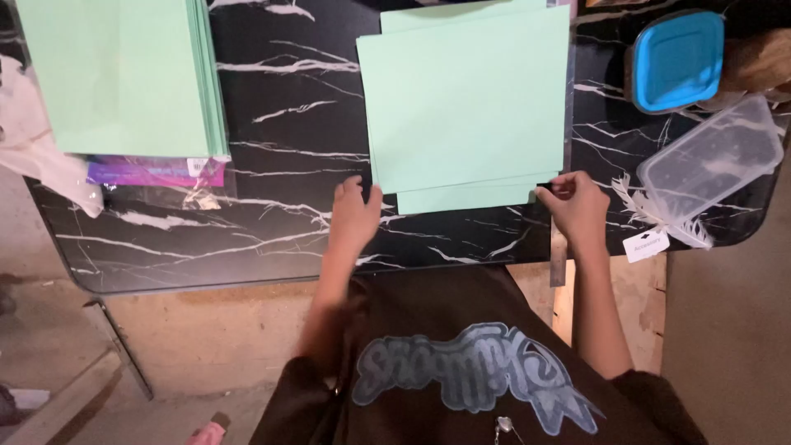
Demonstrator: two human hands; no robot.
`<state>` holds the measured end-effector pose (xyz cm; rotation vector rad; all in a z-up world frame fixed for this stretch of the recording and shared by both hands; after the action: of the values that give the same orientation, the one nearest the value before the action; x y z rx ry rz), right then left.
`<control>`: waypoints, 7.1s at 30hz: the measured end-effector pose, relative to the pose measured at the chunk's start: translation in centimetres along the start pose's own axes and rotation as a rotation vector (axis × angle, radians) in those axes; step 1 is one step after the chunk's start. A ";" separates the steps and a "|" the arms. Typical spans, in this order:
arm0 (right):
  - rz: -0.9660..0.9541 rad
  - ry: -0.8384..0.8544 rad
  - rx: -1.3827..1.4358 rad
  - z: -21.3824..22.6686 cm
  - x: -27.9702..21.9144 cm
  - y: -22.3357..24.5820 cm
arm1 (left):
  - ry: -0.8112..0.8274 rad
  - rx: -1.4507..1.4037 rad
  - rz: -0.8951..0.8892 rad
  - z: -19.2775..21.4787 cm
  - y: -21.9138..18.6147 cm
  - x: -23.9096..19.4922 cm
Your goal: Sort and organize stacks of green paper sheets on a table.
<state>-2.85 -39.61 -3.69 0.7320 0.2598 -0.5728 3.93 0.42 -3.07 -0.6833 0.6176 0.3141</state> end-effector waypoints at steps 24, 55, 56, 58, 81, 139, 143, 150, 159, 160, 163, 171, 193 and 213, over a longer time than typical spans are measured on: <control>0.688 -0.053 -0.428 -0.5 20.4 10.6 | 0.027 0.530 -0.816 -6.8 -17.6 -1.1; 0.823 -0.110 -0.545 0.6 21.2 9.8 | -0.060 0.780 -1.097 -23.9 -22.5 -0.5; 0.806 -0.088 -0.521 0.4 21.5 9.4 | -0.071 0.770 -1.119 -23.9 -22.5 -0.5; 0.787 -0.068 -0.497 0.4 21.6 9.0 | -0.080 0.760 -1.146 -24.0 -22.7 -0.7; 1.017 0.059 -0.186 -11.9 15.8 23.3 | -0.389 -0.805 0.430 -8.3 6.6 -0.5; 0.047 -0.035 0.087 -1.4 4.1 1.5 | -0.175 -0.429 0.160 -3.6 -1.7 6.6; -0.015 -0.037 0.098 -1.3 4.1 1.6 | -0.166 -0.458 0.136 -2.4 -2.6 6.3; -0.033 -0.026 0.158 -1.9 4.5 0.3 | -0.174 -0.488 0.152 -2.2 -2.5 6.2; 0.109 -0.073 0.037 -1.0 4.5 0.3 | -0.315 -0.419 0.064 -4.4 -1.3 5.5; 0.111 -0.069 0.037 -0.6 4.3 0.9 | -0.318 -0.419 0.067 -4.6 -0.9 5.5; 0.209 -0.098 0.093 0.9 3.8 3.1 | -0.327 -0.292 -0.013 -4.9 -1.1 5.3; 0.088 0.000 0.116 0.6 4.7 2.2 | -0.344 -0.253 -0.047 -4.7 -1.5 4.5; 0.499 -0.041 0.078 3.2 10.1 8.1 | -0.198 0.264 -0.286 -4.7 -3.6 -3.2; 0.532 0.683 0.409 9.0 -22.1 20.9 | -0.033 0.035 -0.374 2.1 -1.8 -2.4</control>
<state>-8.61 -24.43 23.53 1.3328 0.5635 0.1609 3.80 0.37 0.59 -0.7427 0.4511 -0.0328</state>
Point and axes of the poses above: each hand's wrist, its own x-axis towards the middle knuckle, its own z-axis out of the back of the hand, y = z × x, the point moved 5 cm from there along x, towards the middle knuckle, and after that the axes turned 1 degree about y, right-handed, at the moved point
